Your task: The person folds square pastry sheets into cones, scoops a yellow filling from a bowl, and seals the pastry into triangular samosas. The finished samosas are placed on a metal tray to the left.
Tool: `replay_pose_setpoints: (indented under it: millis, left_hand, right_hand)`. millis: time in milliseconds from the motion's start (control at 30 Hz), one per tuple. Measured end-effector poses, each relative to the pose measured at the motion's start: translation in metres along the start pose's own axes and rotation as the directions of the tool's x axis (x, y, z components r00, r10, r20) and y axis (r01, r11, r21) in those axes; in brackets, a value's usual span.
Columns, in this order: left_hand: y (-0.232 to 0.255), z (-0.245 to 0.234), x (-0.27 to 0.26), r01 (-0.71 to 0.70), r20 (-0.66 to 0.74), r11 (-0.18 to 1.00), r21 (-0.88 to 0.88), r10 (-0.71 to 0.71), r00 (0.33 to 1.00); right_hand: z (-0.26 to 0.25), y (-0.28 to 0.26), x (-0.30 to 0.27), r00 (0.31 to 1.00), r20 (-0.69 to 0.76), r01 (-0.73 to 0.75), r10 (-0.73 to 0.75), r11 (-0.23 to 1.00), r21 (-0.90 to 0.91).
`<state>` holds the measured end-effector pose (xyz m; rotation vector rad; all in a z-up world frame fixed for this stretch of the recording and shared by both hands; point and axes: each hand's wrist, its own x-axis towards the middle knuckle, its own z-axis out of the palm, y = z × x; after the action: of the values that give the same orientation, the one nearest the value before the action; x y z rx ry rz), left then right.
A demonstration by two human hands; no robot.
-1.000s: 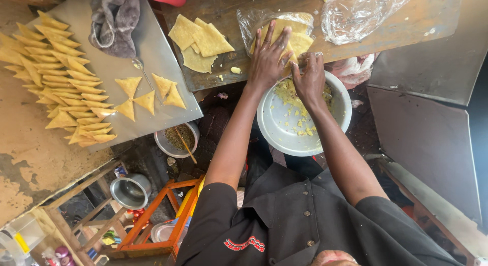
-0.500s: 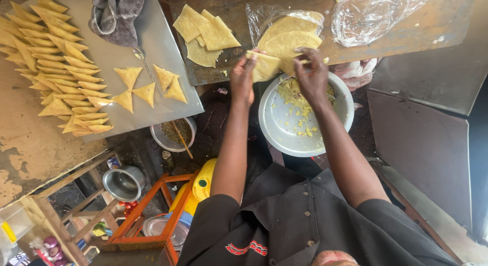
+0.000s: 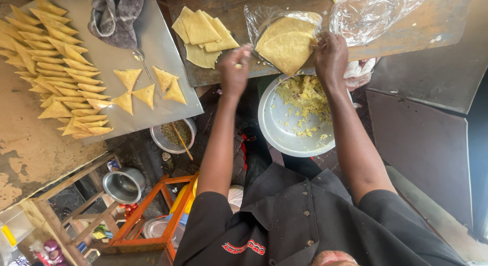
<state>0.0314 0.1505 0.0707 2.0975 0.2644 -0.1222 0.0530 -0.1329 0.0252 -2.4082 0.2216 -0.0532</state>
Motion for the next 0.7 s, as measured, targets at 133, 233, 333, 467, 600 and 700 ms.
replay_pose_setpoints:
  millis: [133, 233, 333, 467, 600, 700]
  left_hand:
    - [0.013, 0.061, -0.027, -0.094, 0.227, 0.994, 0.056, 0.079, 0.971]
    - [0.024, 0.096, -0.040, -0.150, 0.211, 0.989, 0.002, 0.146, 0.966]
    - [0.033, 0.114, -0.050, -0.125, 0.106, 0.992, -0.006, 0.125, 0.986]
    - [0.038, 0.125, -0.051, -0.228, -0.050, 0.971, 0.071, 0.232, 0.971]
    - [0.040, 0.131, -0.043, -0.153, -0.039, 0.983, 0.098, 0.157, 0.987]
    - [0.045, 0.133, -0.036, 0.040, 0.034, 0.992, -0.121, -0.036, 0.999]
  right_hand:
    - [-0.004, -0.003, 0.003, 0.997, 0.023, -0.081, 0.079, 0.994, 0.069]
    - [-0.009, -0.011, -0.002, 1.000, -0.024, -0.011, 0.012, 0.999, 0.040]
    - [-0.011, -0.034, -0.015, 0.976, -0.097, 0.188, -0.196, 0.978, -0.090]
    - [-0.015, -0.060, -0.034, 0.900, -0.200, 0.336, -0.388, 0.908, -0.251]
    - [-0.014, -0.058, -0.036, 0.990, 0.060, -0.141, 0.130, 0.965, 0.220]
    - [-0.009, -0.039, -0.026, 0.997, 0.065, -0.063, 0.049, 0.973, 0.222]
